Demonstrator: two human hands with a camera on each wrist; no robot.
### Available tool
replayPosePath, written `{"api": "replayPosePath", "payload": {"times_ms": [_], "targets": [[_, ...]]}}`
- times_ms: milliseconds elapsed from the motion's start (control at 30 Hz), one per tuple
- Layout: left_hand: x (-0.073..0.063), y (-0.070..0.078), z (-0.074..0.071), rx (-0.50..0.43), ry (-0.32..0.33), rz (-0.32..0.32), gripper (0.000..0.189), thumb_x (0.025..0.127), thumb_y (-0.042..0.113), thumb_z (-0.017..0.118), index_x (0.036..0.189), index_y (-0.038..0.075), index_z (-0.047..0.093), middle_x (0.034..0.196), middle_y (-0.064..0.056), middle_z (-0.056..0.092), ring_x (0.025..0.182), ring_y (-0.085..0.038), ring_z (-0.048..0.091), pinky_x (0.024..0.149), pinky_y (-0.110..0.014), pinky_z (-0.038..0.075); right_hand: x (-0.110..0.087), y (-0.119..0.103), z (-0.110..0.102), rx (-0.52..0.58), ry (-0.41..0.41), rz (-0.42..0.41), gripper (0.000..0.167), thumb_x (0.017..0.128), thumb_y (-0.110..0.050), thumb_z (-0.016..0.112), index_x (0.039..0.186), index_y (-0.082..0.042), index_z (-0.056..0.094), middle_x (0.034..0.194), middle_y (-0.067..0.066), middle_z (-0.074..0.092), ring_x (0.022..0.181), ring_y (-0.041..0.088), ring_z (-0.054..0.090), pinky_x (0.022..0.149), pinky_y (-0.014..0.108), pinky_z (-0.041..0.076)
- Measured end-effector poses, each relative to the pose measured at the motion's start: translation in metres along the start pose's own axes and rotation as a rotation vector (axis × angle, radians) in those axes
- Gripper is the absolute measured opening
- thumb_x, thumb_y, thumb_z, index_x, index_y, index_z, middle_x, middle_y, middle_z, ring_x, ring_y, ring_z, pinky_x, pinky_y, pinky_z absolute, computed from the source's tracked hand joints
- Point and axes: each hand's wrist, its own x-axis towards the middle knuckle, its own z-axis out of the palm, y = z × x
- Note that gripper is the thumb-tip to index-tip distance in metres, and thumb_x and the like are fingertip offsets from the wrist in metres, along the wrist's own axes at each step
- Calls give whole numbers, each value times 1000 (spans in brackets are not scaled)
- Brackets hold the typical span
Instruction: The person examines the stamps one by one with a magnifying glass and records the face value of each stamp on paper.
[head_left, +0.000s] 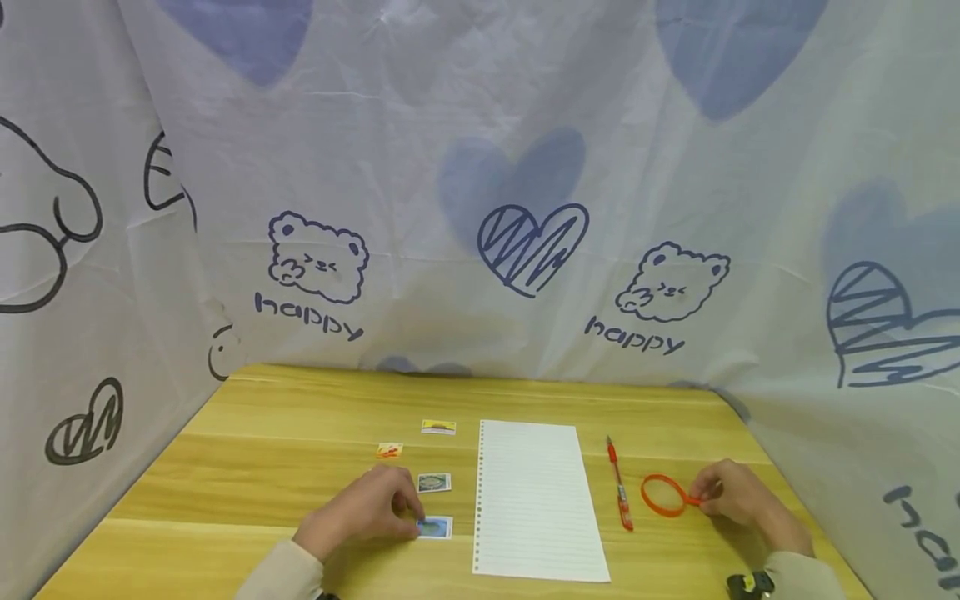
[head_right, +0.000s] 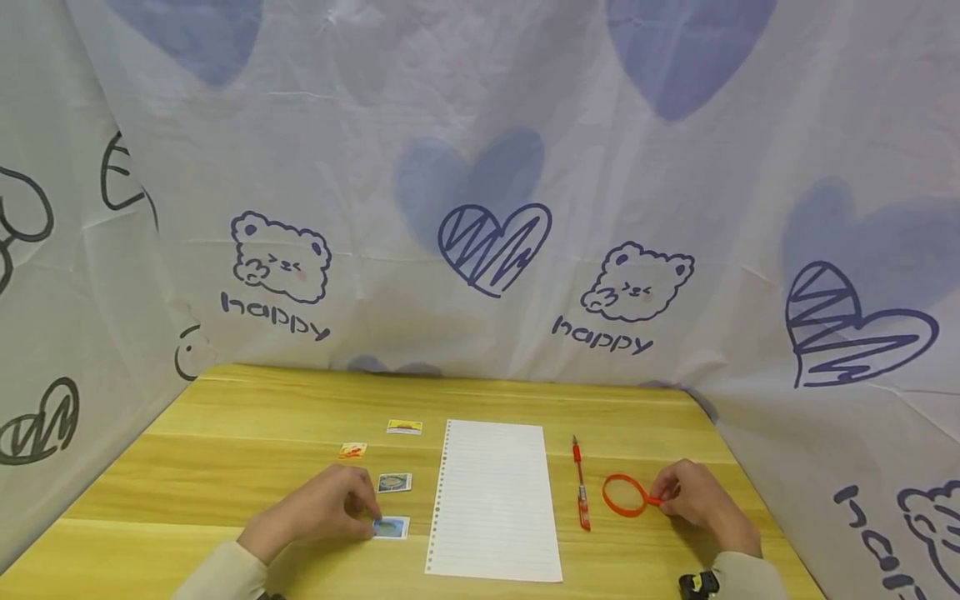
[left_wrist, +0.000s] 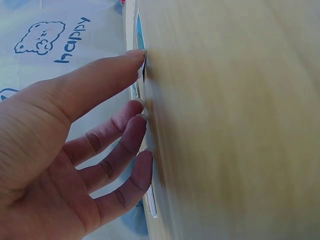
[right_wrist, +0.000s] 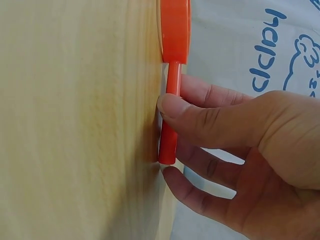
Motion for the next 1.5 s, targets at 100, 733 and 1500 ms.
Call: {"api": "replayPosePath", "payload": {"times_ms": [100,733,1500], "targets": [[0,0,0,-3,-2,0,13,78,14,89,89,15,83,89,6,70,79,-5,57,69,-18,47,0,1,2,-6,4,2,18,72,12,80,84,-1,73,82,5,74,73,6,64,65,20,52],[-2,2,1,-4,-8,-36,12,78,14,89,89,14,82,90,6,69,79,-5,56,69,-18,47,1,-5,0,-46,12,-31,15,77,7,79,83,-5,73,78,0,69,71,-3,53,64,20,47],[0,1,2,13,0,-41,11,79,14,88,89,14,82,90,7,69,79,-4,56,69,-18,48,10,-89,-8,-146,120,-9,18,76,9,78,82,-8,74,78,1,71,73,12,61,64,29,49]]}}
